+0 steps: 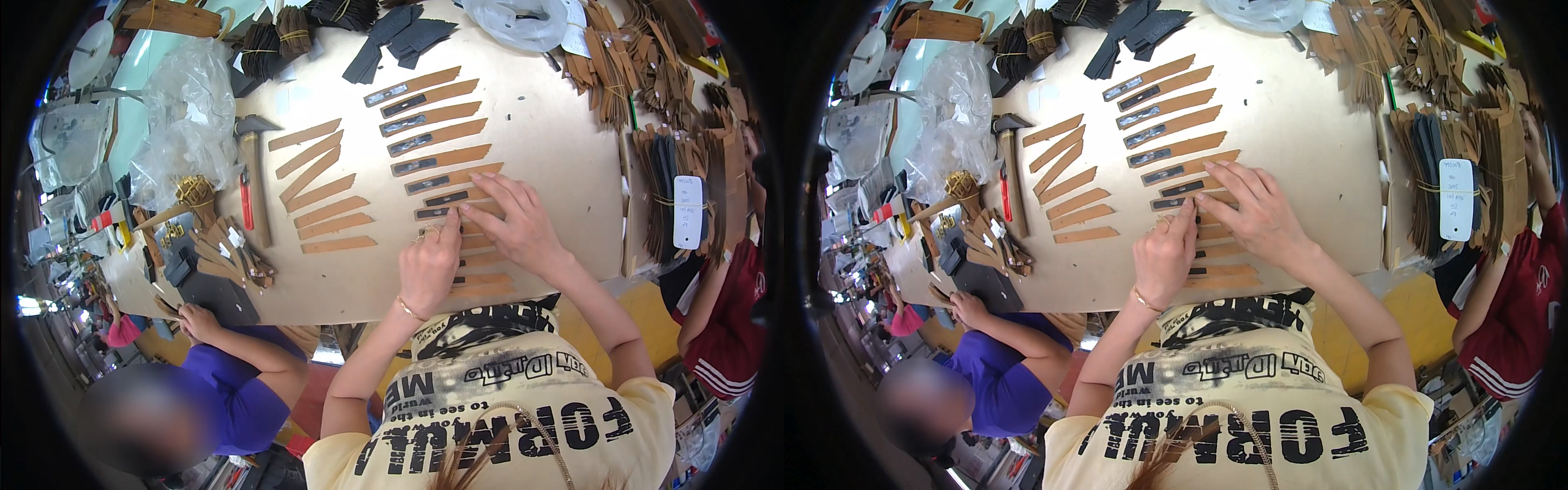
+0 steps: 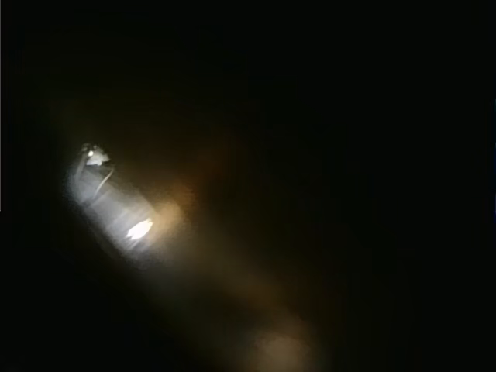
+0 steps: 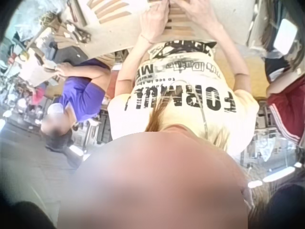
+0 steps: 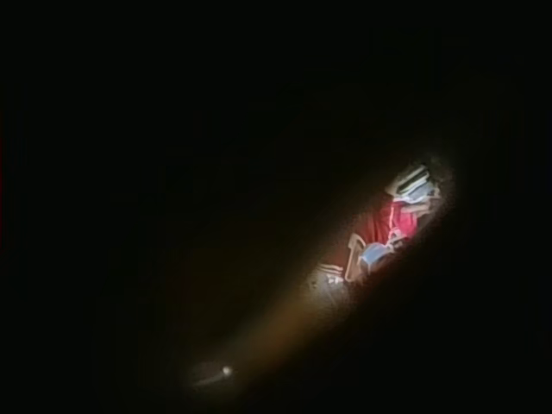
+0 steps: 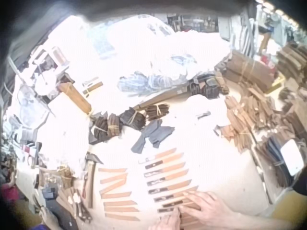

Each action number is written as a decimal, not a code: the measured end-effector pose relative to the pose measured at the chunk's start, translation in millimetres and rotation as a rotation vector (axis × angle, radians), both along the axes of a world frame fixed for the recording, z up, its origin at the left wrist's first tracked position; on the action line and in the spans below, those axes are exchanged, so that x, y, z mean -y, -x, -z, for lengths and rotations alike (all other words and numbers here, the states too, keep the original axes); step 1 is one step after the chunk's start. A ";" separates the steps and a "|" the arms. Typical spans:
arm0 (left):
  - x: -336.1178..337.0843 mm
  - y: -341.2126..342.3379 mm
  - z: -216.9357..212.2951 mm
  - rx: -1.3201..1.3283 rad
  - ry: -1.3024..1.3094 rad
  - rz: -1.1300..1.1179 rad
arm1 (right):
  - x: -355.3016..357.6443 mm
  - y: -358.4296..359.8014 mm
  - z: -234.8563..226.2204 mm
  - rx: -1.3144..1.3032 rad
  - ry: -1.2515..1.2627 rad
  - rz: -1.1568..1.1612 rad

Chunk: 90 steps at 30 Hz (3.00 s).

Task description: The person assembles small leather components by placing dark rectangular pieces onto light brown leather strips laid out on a table. They repeatedly pick up pieces, align them, and press them into place, occasionally reaching into a plastic bag to retrieve additional parts.

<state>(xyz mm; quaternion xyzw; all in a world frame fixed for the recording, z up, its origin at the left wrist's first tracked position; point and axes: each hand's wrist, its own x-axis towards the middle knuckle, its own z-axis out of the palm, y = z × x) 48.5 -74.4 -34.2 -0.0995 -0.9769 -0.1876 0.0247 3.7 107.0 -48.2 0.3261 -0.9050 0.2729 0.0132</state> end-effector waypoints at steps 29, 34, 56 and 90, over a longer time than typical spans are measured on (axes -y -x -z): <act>-2.6 10.6 -4.0 0.179 -0.505 -0.281 | 2.8 -3.0 -4.8 -0.180 -0.102 -0.038; 26.3 17.5 -18.2 0.287 -1.042 -0.673 | 3.7 -1.2 -9.8 -0.163 -0.145 -0.044; 16.6 49.1 -6.8 -0.021 -0.154 0.026 | 13.4 24.0 -18.4 -0.115 -0.154 0.034; 51.9 48.9 -15.7 0.285 -1.640 -0.799 | 24.2 21.7 -18.3 -0.093 -0.168 0.016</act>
